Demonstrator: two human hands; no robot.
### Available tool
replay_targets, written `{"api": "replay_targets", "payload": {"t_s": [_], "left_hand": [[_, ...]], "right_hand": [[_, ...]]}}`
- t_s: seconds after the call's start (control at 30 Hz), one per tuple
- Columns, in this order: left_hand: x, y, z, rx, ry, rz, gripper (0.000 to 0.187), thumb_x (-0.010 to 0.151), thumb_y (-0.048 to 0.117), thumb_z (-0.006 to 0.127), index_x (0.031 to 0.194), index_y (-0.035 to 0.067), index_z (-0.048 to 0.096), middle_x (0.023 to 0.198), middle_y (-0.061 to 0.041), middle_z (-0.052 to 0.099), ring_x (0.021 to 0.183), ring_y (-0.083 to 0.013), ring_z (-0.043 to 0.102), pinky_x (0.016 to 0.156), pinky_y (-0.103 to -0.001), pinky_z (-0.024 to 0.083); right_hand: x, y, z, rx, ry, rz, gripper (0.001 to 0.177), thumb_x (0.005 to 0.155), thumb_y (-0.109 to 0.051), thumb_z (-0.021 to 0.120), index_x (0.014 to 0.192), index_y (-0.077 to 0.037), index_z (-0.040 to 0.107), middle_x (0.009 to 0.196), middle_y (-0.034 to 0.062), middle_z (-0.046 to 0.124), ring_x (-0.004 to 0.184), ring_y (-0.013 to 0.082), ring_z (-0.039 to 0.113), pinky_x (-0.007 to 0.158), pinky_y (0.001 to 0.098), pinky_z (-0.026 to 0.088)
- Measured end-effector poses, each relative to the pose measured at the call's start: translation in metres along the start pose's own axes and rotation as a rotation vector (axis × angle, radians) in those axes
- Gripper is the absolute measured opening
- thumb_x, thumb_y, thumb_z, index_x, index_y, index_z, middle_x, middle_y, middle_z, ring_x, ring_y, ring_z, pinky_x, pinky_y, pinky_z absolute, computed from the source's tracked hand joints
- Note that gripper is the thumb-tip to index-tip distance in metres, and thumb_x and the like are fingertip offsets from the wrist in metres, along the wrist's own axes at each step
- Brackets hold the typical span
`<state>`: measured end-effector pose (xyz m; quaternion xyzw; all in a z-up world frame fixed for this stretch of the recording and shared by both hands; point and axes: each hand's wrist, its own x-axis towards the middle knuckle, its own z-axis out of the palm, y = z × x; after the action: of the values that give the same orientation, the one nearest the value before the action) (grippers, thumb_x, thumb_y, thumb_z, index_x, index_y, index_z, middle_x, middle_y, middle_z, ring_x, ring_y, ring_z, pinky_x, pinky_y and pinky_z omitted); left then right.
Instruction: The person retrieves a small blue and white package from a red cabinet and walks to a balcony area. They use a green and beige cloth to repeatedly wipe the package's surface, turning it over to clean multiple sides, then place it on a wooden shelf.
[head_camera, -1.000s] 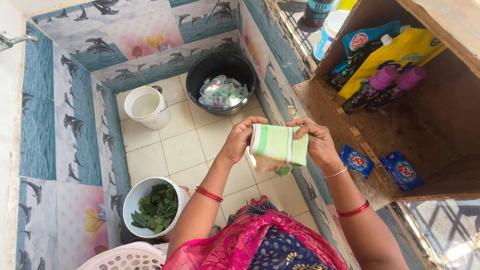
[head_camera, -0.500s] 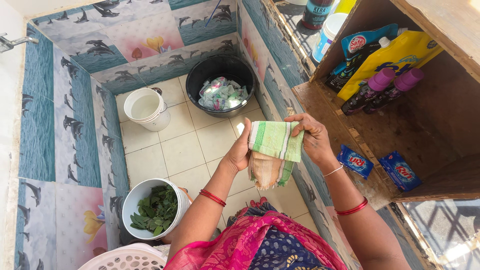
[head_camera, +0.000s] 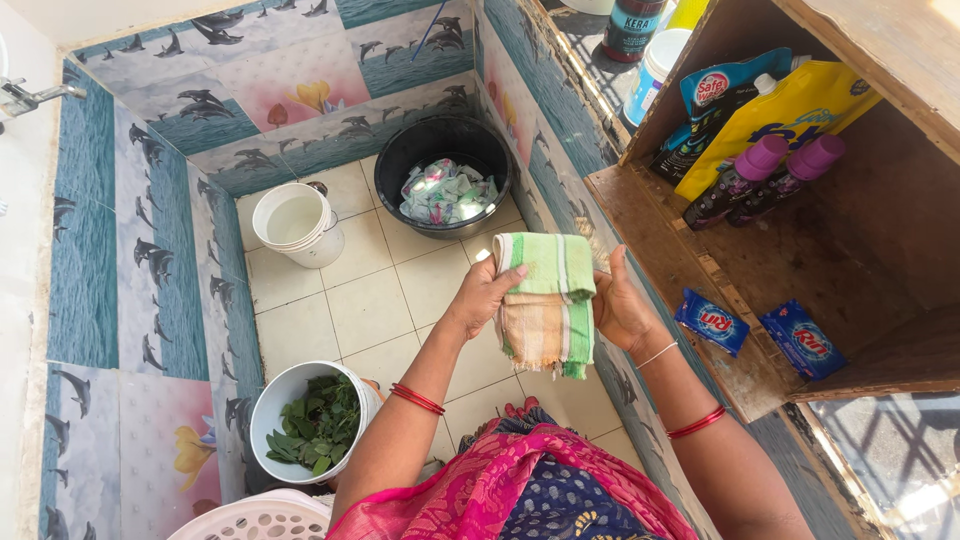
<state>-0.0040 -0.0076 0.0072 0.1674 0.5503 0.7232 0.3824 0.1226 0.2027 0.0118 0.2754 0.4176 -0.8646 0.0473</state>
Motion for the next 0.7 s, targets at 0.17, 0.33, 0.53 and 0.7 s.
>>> {"api": "replay_targets", "payload": {"t_s": [0.17,0.33,0.53,0.7], "left_hand": [[-0.001,0.01,-0.002,0.055,-0.042,0.029,0.042,0.096,0.018,0.07,0.133,0.001,0.06,0.124,-0.007,0.07,0.112,-0.0143,0.067,0.099,-0.032,0.055],[-0.005,0.012,-0.012,0.029,-0.102,0.109,0.055,0.083,0.004,0.076,0.134,0.007,0.057,0.128,-0.007,0.067,0.117,-0.0151,0.064,0.103,-0.031,0.051],[-0.007,0.006,-0.016,-0.053,-0.19,0.252,0.033,0.093,0.002,0.074,0.125,-0.005,0.068,0.146,-0.017,0.063,0.126,-0.0207,0.064,0.11,-0.036,0.052],[-0.017,0.027,-0.008,-0.433,-0.184,0.047,0.063,0.08,0.03,0.069,0.139,0.011,0.056,0.133,-0.024,0.065,0.116,-0.0238,0.07,0.101,-0.039,0.055]], "right_hand": [[-0.013,-0.003,0.003,0.008,-0.125,-0.103,0.04,0.098,-0.02,0.059,0.135,-0.005,0.057,0.128,0.0107,0.069,0.116,0.0204,0.066,0.104,0.0387,0.051],[-0.015,-0.008,0.003,-0.012,-0.152,-0.161,0.036,0.092,0.003,0.062,0.127,-0.004,0.064,0.124,0.0109,0.071,0.112,0.0201,0.069,0.104,0.0373,0.052],[-0.018,-0.014,0.001,-0.032,-0.216,-0.324,0.032,0.085,0.016,0.056,0.101,-0.005,0.074,0.123,0.0076,0.068,0.111,0.0202,0.066,0.102,0.038,0.053],[-0.023,-0.025,0.007,-0.077,-0.151,-0.381,0.038,0.073,0.024,0.046,0.077,-0.003,0.072,0.123,0.0091,0.068,0.11,0.022,0.067,0.1,0.0383,0.058]]}}
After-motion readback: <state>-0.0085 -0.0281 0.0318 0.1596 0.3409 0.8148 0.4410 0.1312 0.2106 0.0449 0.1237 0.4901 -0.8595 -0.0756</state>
